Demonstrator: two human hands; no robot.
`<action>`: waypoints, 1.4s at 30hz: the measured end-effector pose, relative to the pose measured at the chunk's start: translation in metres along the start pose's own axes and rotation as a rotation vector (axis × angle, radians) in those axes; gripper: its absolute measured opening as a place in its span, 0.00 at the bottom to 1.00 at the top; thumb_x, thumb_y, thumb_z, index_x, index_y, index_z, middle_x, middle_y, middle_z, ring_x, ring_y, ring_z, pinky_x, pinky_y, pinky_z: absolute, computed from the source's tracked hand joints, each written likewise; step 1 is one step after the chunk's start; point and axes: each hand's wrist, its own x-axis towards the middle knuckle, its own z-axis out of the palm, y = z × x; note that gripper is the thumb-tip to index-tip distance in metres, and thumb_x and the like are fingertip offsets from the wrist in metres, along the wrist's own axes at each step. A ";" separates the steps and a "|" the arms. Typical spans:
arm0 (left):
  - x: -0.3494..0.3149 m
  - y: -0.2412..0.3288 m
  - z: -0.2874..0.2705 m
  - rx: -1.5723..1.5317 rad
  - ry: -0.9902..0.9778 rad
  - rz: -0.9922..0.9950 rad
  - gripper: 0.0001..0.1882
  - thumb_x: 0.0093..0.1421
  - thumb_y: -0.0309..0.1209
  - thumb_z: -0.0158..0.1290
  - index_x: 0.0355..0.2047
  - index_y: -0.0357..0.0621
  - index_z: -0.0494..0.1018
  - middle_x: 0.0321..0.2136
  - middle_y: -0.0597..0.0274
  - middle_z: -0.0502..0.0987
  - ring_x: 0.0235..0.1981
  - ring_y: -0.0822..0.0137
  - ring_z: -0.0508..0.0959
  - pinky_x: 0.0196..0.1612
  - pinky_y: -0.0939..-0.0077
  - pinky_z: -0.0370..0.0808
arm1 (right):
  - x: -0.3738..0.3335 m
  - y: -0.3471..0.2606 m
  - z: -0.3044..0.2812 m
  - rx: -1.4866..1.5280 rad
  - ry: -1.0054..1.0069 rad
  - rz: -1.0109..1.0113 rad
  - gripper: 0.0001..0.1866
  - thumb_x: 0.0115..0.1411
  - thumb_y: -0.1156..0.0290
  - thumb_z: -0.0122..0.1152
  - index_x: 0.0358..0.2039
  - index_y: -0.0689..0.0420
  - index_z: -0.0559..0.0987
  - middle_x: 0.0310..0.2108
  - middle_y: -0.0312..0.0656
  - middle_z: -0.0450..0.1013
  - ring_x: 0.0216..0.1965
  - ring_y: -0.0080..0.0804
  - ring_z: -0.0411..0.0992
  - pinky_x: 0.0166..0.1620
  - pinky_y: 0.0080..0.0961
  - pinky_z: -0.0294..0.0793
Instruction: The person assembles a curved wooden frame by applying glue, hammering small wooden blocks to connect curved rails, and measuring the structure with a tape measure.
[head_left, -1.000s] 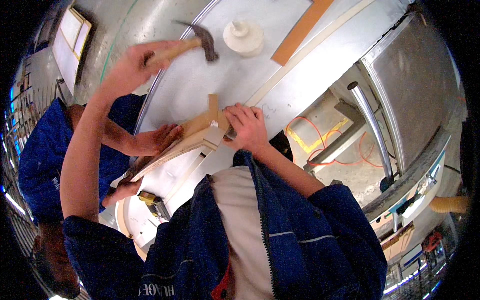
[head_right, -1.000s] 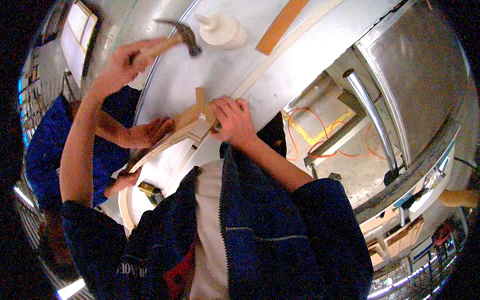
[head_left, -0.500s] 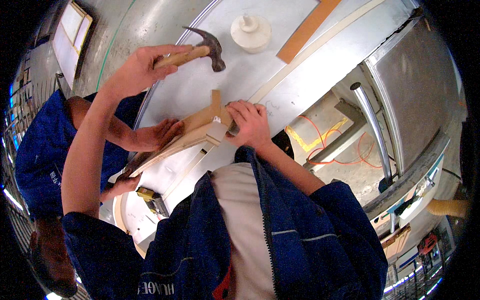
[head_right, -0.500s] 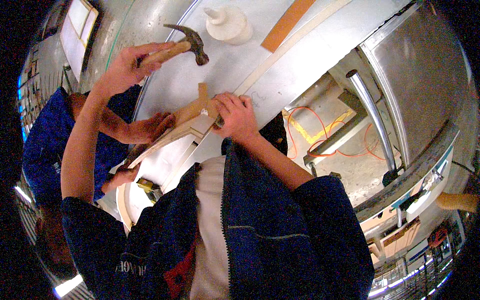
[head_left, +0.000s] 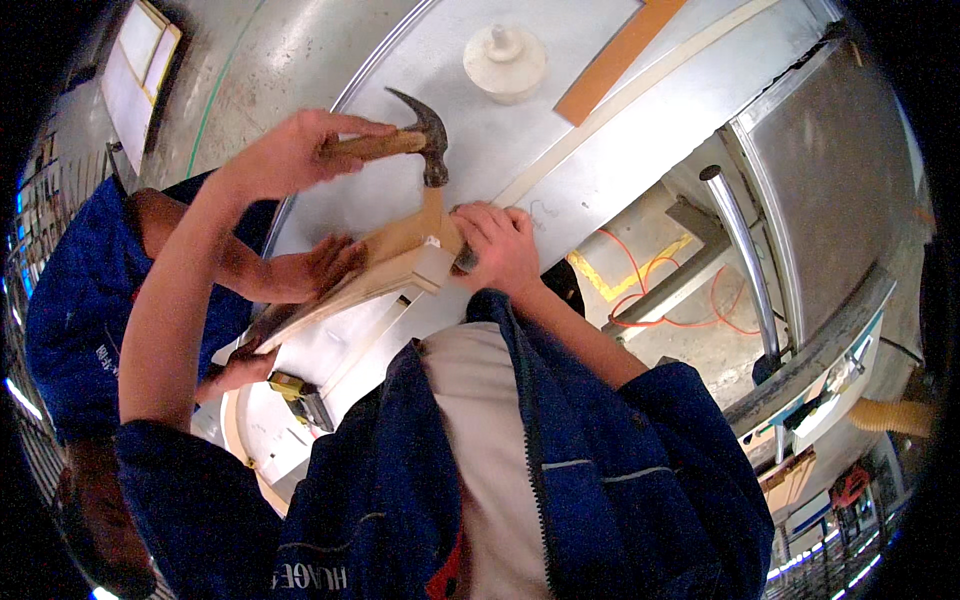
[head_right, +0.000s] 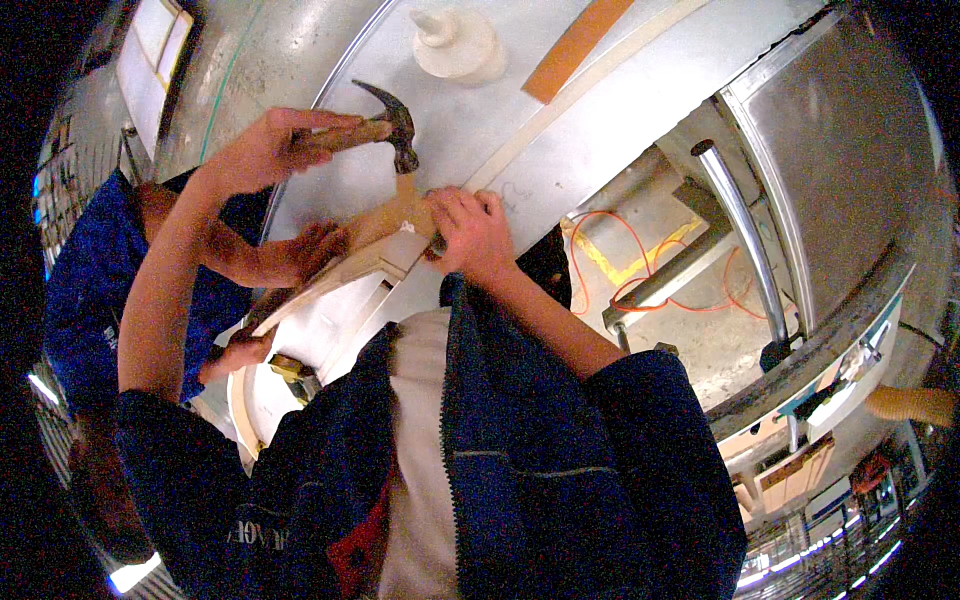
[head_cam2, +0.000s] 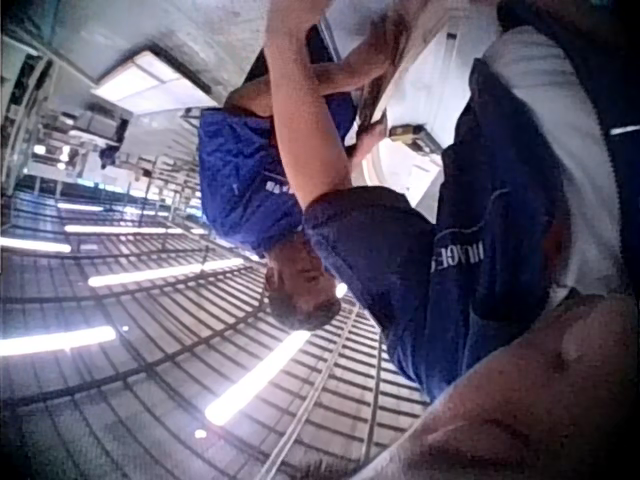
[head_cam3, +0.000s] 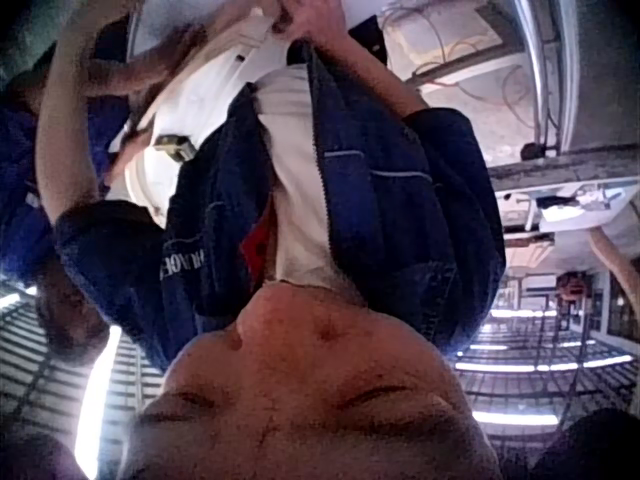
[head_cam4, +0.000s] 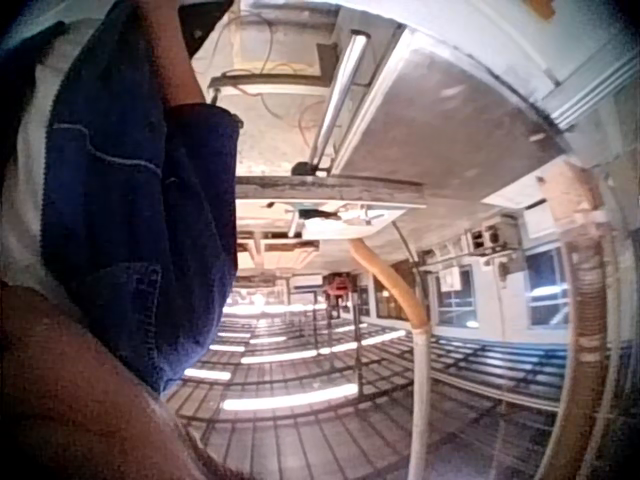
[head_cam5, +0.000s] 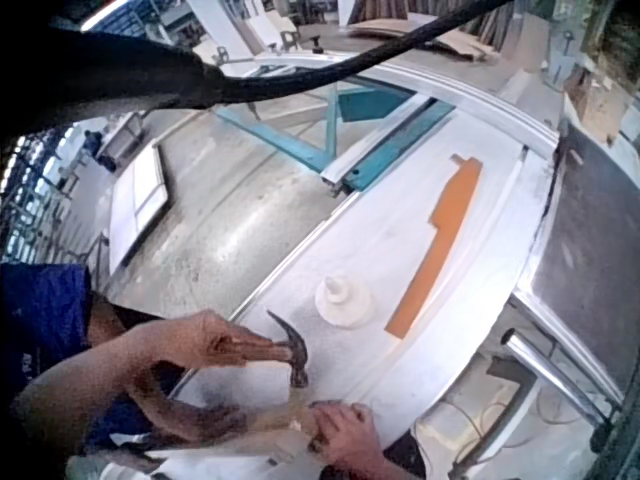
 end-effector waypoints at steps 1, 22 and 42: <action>0.009 0.011 -0.007 -0.021 -0.014 -0.103 0.27 0.62 0.25 0.60 0.62 0.54 0.75 0.32 0.55 0.82 0.28 0.68 0.75 0.35 0.67 0.76 | -0.002 0.001 0.000 -0.004 0.002 0.006 0.39 0.34 0.57 0.75 0.51 0.53 0.78 0.54 0.35 0.75 0.55 0.33 0.72 0.54 0.39 0.63; -0.129 0.151 0.042 -0.176 0.804 -0.371 0.25 0.65 0.28 0.59 0.63 0.48 0.73 0.45 0.57 0.82 0.39 0.64 0.80 0.43 0.72 0.79 | 0.002 -0.004 -0.008 -0.071 -0.121 -0.041 0.38 0.39 0.59 0.79 0.54 0.53 0.79 0.57 0.41 0.73 0.58 0.41 0.70 0.60 0.43 0.63; -0.231 0.235 0.435 -0.957 1.335 -0.993 0.11 0.61 0.28 0.64 0.40 0.34 0.79 0.23 0.61 0.75 0.27 0.76 0.69 0.31 0.74 0.71 | 0.100 -0.003 -0.025 0.104 -0.622 0.188 0.34 0.58 0.73 0.69 0.65 0.64 0.70 0.46 0.45 0.77 0.41 0.29 0.77 0.44 0.26 0.80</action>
